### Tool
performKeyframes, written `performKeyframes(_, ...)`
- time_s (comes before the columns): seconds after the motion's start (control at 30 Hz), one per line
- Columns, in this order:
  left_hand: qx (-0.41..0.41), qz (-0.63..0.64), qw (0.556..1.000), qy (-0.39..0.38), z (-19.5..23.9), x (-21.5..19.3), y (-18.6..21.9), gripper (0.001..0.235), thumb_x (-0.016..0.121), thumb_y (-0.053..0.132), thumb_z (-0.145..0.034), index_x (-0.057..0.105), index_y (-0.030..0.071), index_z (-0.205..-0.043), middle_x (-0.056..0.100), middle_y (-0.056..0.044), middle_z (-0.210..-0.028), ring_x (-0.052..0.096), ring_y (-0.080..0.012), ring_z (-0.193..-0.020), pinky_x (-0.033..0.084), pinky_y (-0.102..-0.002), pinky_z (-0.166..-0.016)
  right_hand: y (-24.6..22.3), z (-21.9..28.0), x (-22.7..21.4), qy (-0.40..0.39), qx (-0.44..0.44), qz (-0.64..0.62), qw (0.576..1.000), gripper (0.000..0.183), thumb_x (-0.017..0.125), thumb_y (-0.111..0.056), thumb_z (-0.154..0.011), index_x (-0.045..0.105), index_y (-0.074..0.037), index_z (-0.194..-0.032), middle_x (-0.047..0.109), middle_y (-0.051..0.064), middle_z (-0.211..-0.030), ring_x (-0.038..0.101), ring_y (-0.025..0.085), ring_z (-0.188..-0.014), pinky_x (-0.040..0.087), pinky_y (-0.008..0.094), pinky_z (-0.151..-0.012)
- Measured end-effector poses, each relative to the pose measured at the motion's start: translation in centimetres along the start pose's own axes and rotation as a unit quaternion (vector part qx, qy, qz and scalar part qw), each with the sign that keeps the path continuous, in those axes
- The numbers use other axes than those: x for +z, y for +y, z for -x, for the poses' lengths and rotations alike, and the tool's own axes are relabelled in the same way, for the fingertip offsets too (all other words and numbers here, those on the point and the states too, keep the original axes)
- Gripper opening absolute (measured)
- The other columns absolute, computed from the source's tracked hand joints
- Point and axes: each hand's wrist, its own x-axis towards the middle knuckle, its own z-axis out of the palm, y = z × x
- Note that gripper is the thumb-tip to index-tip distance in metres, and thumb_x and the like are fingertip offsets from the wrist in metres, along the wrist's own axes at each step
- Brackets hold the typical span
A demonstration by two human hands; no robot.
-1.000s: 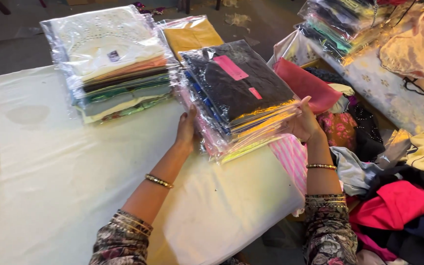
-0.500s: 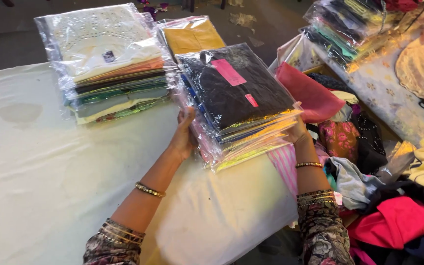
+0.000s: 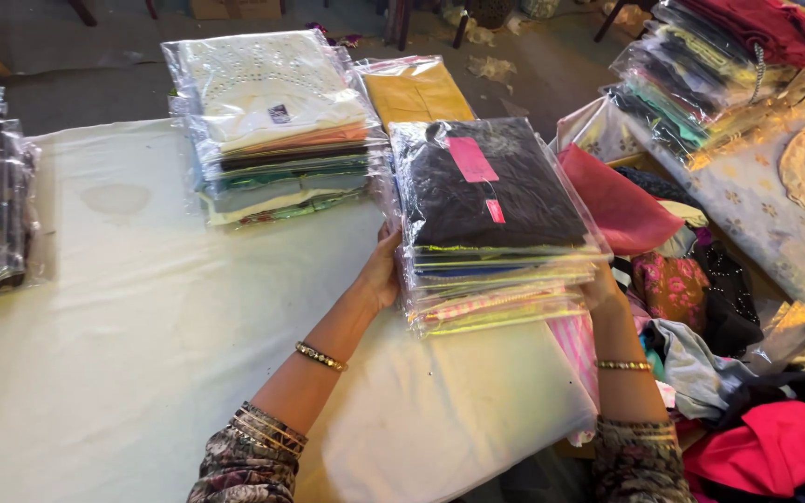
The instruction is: The person folds several pieces of patterned fabric and garments on a table. They unfold each item, align the edges, and fold them into neat rectangles. The person also stacks and organizes plastic-wrapped fabric bundles on the table.
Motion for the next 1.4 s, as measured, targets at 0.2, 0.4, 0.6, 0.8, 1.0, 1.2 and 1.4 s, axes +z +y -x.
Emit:
performKeyframes(0.2,-0.032,0.063,0.983,-0.167,1.6,-2.7,-1.7,0.042,0.053,0.026,-0.106,0.055,0.002,-0.140,0.068,-0.015,-0.133,0.069,-0.0249,-0.116,0.057,-0.042,-0.103,7.3,-1.4,-15.0,-0.211,0.079,-0.233,0.946,0.024,0.061,-0.036,-0.114,0.060,-0.016,-0.102,0.064,0.002,-0.091,0.061,0.011,-0.068,0.052,0.028,-0.051)
performKeyframes(0.4,-0.069,0.064,0.979,-0.178,3.8,-6.8,-2.7,0.046,0.055,0.022,-0.106,0.053,-0.004,-0.144,0.064,-0.023,-0.132,0.068,-0.0271,-0.110,0.058,-0.044,-0.097,6.6,3.0,-17.6,-0.190,0.047,-0.203,0.960,0.052,0.054,-0.059,-0.119,0.061,-0.008,-0.114,0.070,0.017,-0.112,0.069,0.030,-0.093,0.059,0.047,-0.074)
performKeyframes(0.6,0.041,-0.057,0.993,-0.093,17.3,-3.9,8.1,0.079,0.054,0.022,-0.094,0.007,0.027,-0.157,0.045,-0.014,-0.149,0.058,-0.0248,-0.129,0.056,-0.043,-0.104,-1.4,13.7,0.2,-0.063,0.019,-0.039,0.997,0.044,0.053,-0.052,-0.115,0.056,-0.011,-0.132,0.067,0.019,-0.124,0.066,0.035,-0.109,0.054,0.054,-0.092)
performKeyframes(0.8,0.061,-0.017,0.992,-0.113,23.2,-12.7,17.8,0.064,0.033,0.055,-0.108,0.037,0.016,-0.159,0.057,-0.010,-0.150,0.058,-0.0276,-0.133,0.051,-0.046,-0.108,2.1,11.4,13.9,-0.186,-0.027,-0.045,0.981,0.046,0.058,-0.047,-0.109,0.061,-0.002,-0.121,0.066,0.024,-0.123,0.065,0.040,-0.114,0.050,0.058,-0.100)
performKeyframes(1.0,0.098,-0.223,0.943,0.226,31.7,-17.7,34.2,0.046,0.033,0.054,-0.106,0.061,0.030,-0.134,0.068,0.002,-0.132,0.062,-0.0157,-0.123,0.056,-0.048,-0.097,1.3,12.0,46.6,-0.332,0.039,-0.063,0.940,0.097,0.035,-0.082,-0.094,0.063,0.006,-0.125,0.064,0.034,-0.131,0.065,0.042,-0.120,0.047,0.054,-0.108)
performKeyframes(1.2,0.194,-0.250,0.919,0.234,33.3,-26.1,47.2,0.044,0.038,0.047,-0.105,0.060,0.024,-0.136,0.067,0.000,-0.131,0.063,-0.0164,-0.119,0.055,-0.044,-0.096,6.5,8.0,69.4,-0.432,0.046,-0.107,0.895,0.069,0.043,-0.057,-0.105,0.058,0.004,-0.135,0.068,0.023,-0.130,0.070,0.024,-0.105,0.056,0.032,-0.081)
performKeyframes(1.4,0.278,-0.261,0.894,0.236,31.1,-37.4,52.1,0.043,0.043,0.039,-0.105,0.059,0.018,-0.138,0.067,-0.003,-0.128,0.063,-0.0172,-0.114,0.054,-0.039,-0.094,17.6,0.3,80.8,-0.488,0.110,-0.225,0.837,0.048,0.053,-0.045,-0.111,0.056,-0.002,-0.131,0.067,0.017,-0.123,0.069,0.026,-0.110,0.059,0.039,-0.094)
